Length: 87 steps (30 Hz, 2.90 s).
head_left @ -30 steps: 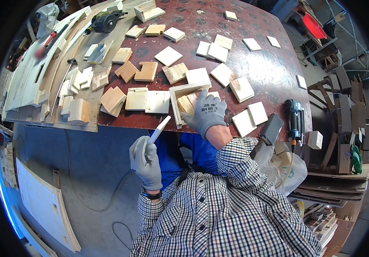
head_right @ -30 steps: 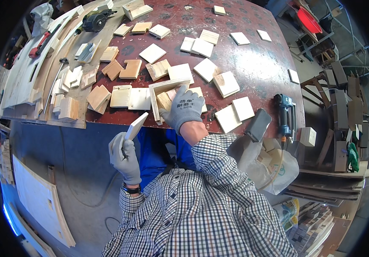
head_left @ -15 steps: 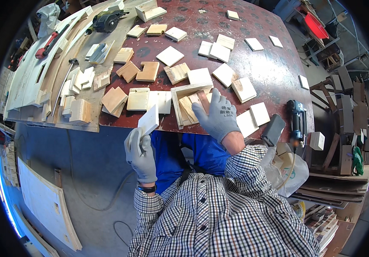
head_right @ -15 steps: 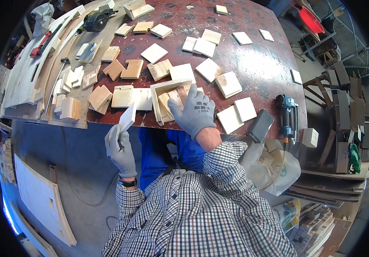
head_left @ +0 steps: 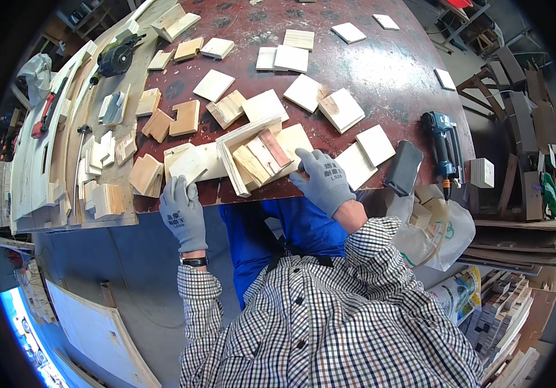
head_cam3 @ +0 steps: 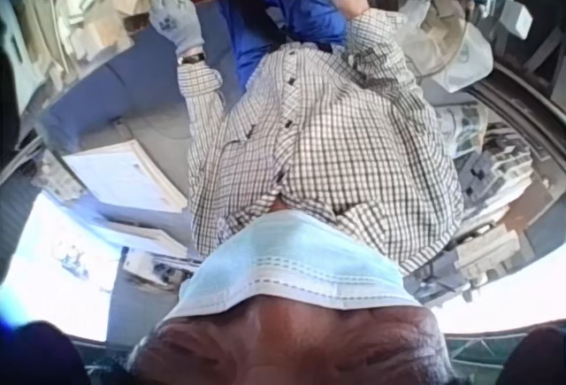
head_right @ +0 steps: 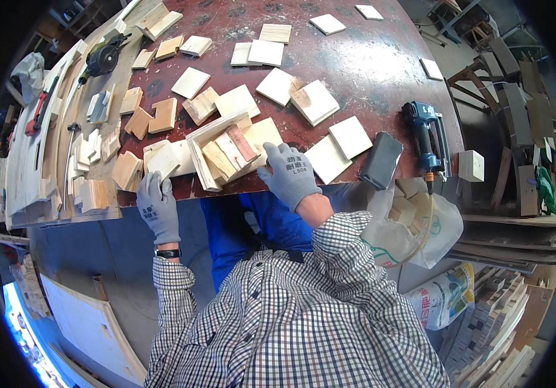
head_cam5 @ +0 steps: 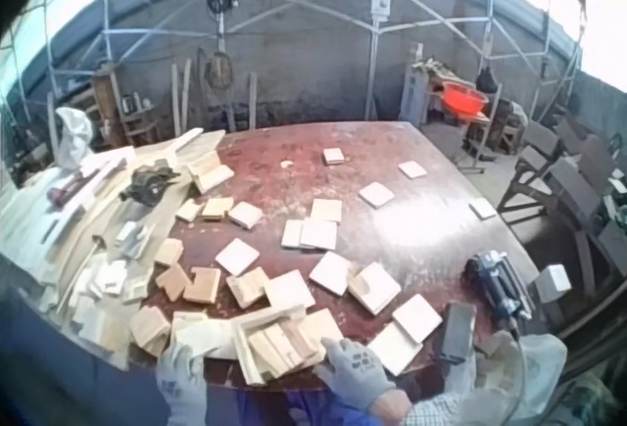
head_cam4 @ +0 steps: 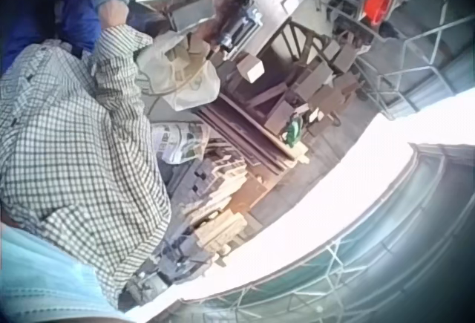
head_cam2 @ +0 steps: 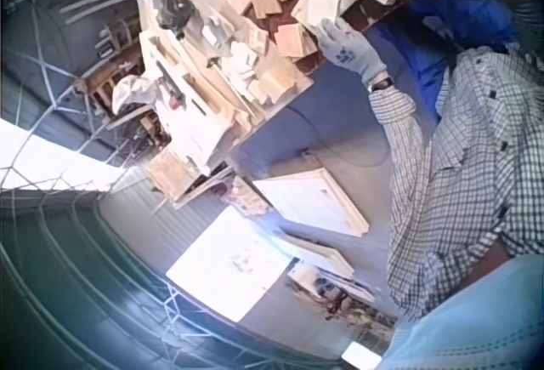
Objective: The person assembles small wooden boxes by hand, aligning pre-cut wooden pieces and securing them with a pneumatic nail gun. The person repeatedly picks up pieces, forms box shapes, and fastens them on a cluttered workbench.
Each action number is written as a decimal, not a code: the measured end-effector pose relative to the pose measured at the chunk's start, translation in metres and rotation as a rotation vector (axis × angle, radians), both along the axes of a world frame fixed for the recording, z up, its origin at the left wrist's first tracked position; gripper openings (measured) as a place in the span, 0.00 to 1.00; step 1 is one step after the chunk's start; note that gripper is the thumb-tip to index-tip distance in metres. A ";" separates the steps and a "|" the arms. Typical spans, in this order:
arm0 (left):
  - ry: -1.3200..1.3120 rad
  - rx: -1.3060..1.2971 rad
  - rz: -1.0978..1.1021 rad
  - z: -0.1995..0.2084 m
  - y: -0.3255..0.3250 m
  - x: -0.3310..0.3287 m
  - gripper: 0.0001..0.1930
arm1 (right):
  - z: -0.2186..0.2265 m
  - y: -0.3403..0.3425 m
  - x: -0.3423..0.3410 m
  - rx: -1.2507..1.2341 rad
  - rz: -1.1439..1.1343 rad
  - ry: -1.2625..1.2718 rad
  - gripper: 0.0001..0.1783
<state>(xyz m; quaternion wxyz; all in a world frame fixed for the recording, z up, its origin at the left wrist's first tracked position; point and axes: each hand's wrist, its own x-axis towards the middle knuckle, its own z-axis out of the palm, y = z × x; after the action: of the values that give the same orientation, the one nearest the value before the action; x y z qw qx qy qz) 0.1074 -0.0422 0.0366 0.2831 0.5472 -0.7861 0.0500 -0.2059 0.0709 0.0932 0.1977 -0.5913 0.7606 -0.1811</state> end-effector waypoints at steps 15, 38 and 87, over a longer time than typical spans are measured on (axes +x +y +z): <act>0.418 0.359 -0.220 0.027 0.064 -0.093 0.58 | -0.020 -0.009 0.018 -0.230 0.078 0.261 0.21; 0.591 0.330 -0.156 0.008 0.062 -0.098 0.46 | -0.025 -0.011 0.013 -0.330 0.206 0.311 0.23; 0.226 0.328 -0.190 0.026 0.065 -0.089 0.43 | -0.041 -0.007 0.000 -0.384 0.172 0.017 0.32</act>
<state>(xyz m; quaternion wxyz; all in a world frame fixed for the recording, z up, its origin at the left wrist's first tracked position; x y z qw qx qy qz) 0.0182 0.0231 0.0631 0.2801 0.5115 -0.7949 -0.1674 -0.2061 0.0636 0.0524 0.0895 -0.6823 0.6606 -0.3002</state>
